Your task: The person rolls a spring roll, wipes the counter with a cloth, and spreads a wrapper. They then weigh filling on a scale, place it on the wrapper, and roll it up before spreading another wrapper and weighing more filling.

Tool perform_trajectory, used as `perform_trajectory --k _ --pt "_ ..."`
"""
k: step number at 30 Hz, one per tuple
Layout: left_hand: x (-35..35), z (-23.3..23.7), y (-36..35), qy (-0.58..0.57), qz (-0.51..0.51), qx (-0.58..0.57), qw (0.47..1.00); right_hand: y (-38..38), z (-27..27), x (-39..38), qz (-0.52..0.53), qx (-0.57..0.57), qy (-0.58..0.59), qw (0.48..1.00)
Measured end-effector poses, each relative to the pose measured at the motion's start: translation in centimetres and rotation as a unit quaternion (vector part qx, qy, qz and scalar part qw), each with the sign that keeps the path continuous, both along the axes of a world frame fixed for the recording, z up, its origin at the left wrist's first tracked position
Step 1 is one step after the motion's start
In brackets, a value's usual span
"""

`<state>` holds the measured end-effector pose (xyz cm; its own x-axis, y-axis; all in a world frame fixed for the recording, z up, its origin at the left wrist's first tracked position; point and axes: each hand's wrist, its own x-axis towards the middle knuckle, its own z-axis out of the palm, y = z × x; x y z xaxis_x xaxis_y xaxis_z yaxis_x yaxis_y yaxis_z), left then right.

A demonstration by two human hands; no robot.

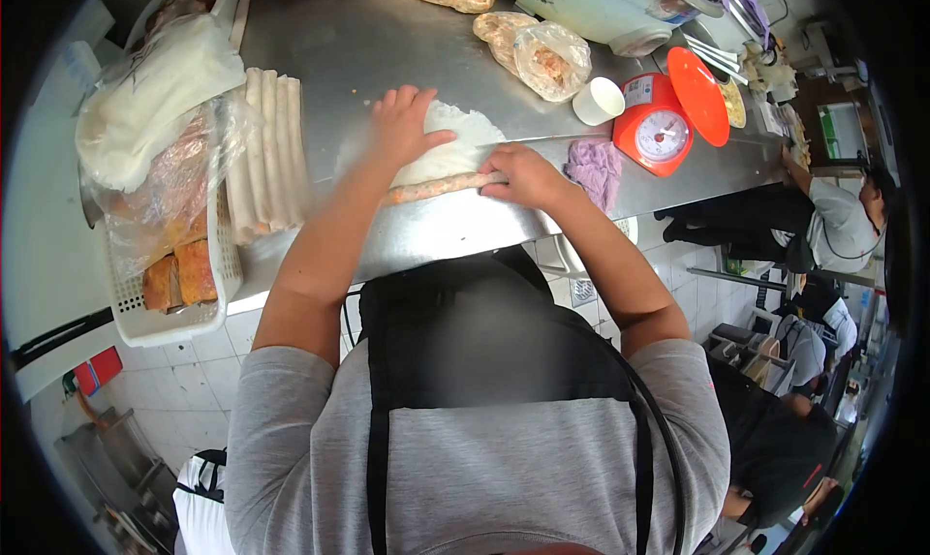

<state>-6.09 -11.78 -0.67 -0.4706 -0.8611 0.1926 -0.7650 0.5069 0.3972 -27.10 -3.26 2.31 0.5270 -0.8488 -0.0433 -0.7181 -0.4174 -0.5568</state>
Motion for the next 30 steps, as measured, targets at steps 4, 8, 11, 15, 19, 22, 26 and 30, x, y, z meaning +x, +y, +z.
perform_trajectory --k 4,8,11,15,19,22,26,30 --pt "0.1 -0.4 -0.2 0.007 -0.003 -0.021 1.000 0.3 1.4 1.6 -0.028 -0.061 0.001 0.998" --pt "0.1 -0.4 -0.2 0.009 -0.002 -0.020 1.000 1.2 -1.6 1.4 -0.057 -0.081 -0.077 0.992" --pt "0.2 -0.6 0.0 0.018 -0.003 -0.025 1.000 1.4 -1.6 1.1 -0.057 -0.101 -0.077 0.990" --pt "0.1 -0.6 -0.2 0.016 -0.003 -0.016 1.000 0.9 0.0 2.7 -0.060 -0.082 -0.054 0.993" --pt "1.0 0.0 -0.9 0.037 -0.011 0.047 0.998 1.4 -1.6 3.5 -0.058 -0.081 -0.097 0.990" --pt "3.7 1.8 0.4 0.054 -0.043 -0.045 0.997 1.1 -0.7 3.4 -0.052 -0.045 -0.058 0.996" --pt "7.3 4.3 6.1 0.064 -0.076 0.075 0.992 1.1 0.0 6.0 -0.062 -0.107 -0.069 0.990" --pt "8.2 2.6 9.5 0.078 -0.046 0.084 0.992 1.3 -1.6 6.8 -0.061 -0.100 -0.057 0.991"
